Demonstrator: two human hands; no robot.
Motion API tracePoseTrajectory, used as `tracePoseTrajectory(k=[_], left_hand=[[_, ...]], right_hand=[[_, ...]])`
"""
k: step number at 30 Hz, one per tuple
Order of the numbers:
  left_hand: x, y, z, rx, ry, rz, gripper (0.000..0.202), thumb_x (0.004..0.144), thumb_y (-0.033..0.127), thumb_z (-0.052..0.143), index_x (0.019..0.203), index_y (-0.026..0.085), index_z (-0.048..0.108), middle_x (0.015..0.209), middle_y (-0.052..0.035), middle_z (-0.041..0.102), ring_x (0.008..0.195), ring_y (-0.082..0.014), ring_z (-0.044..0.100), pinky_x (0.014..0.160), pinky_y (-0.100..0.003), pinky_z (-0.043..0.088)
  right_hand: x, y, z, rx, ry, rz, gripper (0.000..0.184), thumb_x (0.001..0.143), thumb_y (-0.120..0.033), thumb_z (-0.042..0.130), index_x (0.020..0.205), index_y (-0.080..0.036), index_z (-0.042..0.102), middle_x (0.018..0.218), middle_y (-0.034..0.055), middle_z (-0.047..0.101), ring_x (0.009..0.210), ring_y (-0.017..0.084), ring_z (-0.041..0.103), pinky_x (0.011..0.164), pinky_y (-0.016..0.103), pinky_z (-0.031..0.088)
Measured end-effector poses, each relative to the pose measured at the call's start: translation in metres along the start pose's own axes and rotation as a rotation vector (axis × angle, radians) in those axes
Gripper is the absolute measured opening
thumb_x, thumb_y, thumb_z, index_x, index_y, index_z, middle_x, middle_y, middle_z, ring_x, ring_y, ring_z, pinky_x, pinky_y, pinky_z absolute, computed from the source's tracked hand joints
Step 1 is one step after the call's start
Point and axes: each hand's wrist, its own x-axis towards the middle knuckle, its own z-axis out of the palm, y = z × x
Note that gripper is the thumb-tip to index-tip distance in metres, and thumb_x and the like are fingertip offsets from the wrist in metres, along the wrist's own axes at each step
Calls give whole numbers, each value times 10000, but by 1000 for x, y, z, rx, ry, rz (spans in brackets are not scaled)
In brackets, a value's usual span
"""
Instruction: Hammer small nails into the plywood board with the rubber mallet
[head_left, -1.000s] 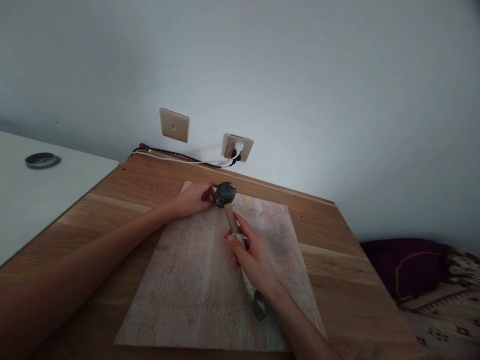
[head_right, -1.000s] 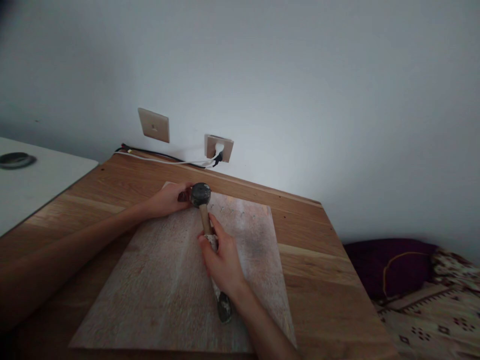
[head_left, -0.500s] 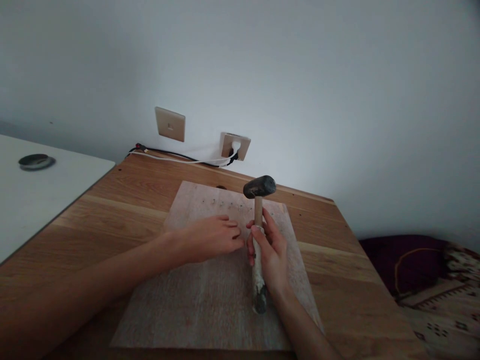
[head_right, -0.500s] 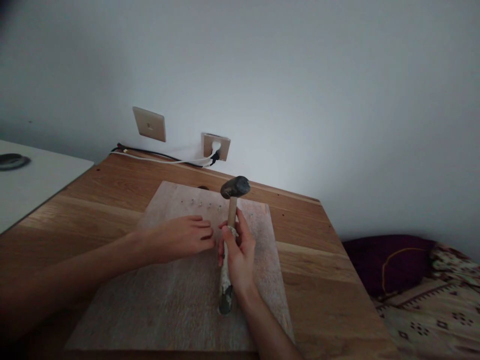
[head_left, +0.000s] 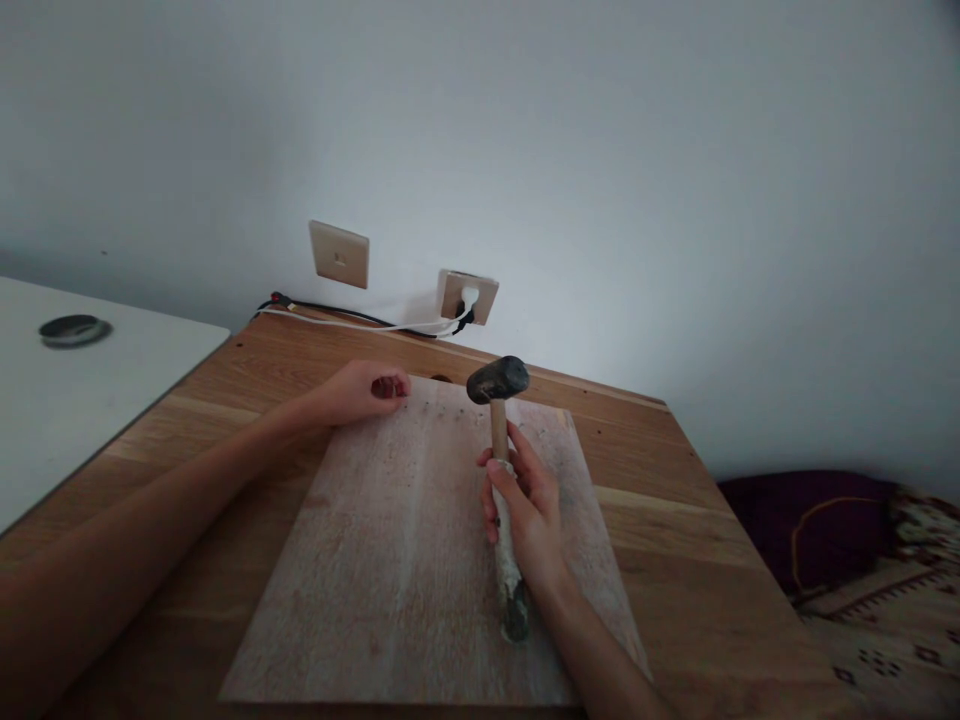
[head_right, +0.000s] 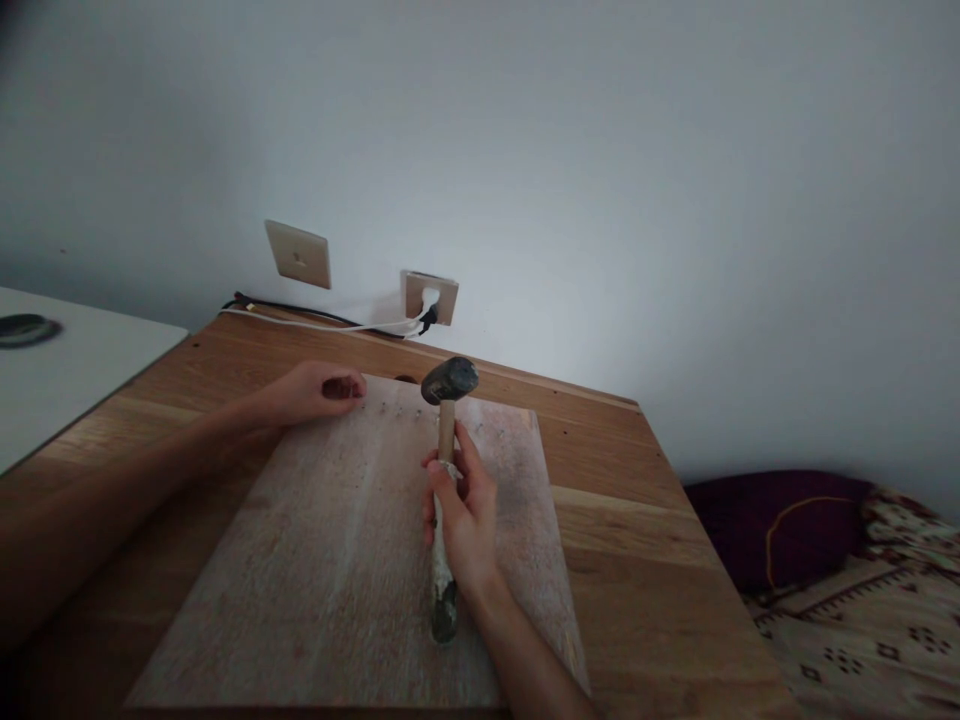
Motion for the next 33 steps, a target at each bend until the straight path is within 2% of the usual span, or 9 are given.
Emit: tracePoseTrajectory(k=[4, 11, 15, 20, 23, 27, 30, 33], left_hand=[[-5, 0, 9, -65, 14, -10, 176, 834, 369, 674, 832, 197, 714, 702, 21, 675, 633, -131, 588, 641, -238, 474], [-4, -3, 12, -37, 55, 22, 115, 811, 298, 658, 828, 202, 720, 669, 38, 656, 616, -119, 579, 635, -217, 466], [-5, -5, 14, -42, 35, 36, 105, 812, 279, 662, 837, 200, 727, 666, 41, 658, 591, -113, 575, 625, -214, 464], [-4, -5, 15, -58, 8, 18, 165, 851, 354, 700, 877, 203, 761, 691, 29, 699, 614, -126, 609, 643, -226, 484], [-4, -6, 14, -80, 26, 6, 204, 841, 389, 714, 907, 205, 774, 804, -7, 776, 695, -150, 667, 699, -247, 522], [-4, -7, 12, -63, 34, 9, 255, 819, 444, 707, 861, 205, 785, 1102, -74, 828, 812, -186, 717, 757, -283, 556], [-3, -8, 11, -63, 21, -14, 252, 801, 449, 709, 863, 214, 776, 1109, -68, 834, 804, -200, 728, 741, -284, 565], [-3, -10, 11, -98, 14, -41, 321, 790, 424, 714, 1022, 205, 758, 986, -52, 840, 807, -228, 749, 741, -297, 576]], right_hand=[[0, -1, 0, -3, -19, 0, 640, 907, -405, 733, 1522, -298, 591, 982, 7, 638, 456, 53, 475, 284, 175, 417], [-3, -2, 3, -29, -57, -2, 666, 923, -387, 712, 1569, -342, 554, 982, 3, 628, 451, 51, 474, 293, 177, 426], [-4, 1, 4, -25, -65, 4, 682, 928, -376, 701, 1587, -359, 530, 980, -1, 625, 460, 51, 484, 301, 168, 423], [-3, 6, 3, -45, -104, 7, 651, 939, -394, 698, 1570, -323, 552, 1005, 9, 656, 446, 46, 490, 298, 172, 419], [-2, 8, 6, -82, -185, 38, 630, 924, -387, 715, 1532, -291, 581, 1009, 10, 677, 435, 45, 504, 302, 180, 423], [-2, 5, 16, -115, -277, 72, 618, 919, -368, 712, 1517, -279, 586, 995, 16, 705, 428, 47, 504, 308, 178, 422], [1, 3, 25, -166, -293, 50, 619, 944, -343, 675, 1548, -281, 559, 909, 6, 709, 438, 65, 509, 321, 178, 421], [5, 4, 31, -258, -321, 33, 620, 970, -317, 636, 1579, -251, 535, 744, -25, 663, 428, 88, 508, 334, 190, 437]])
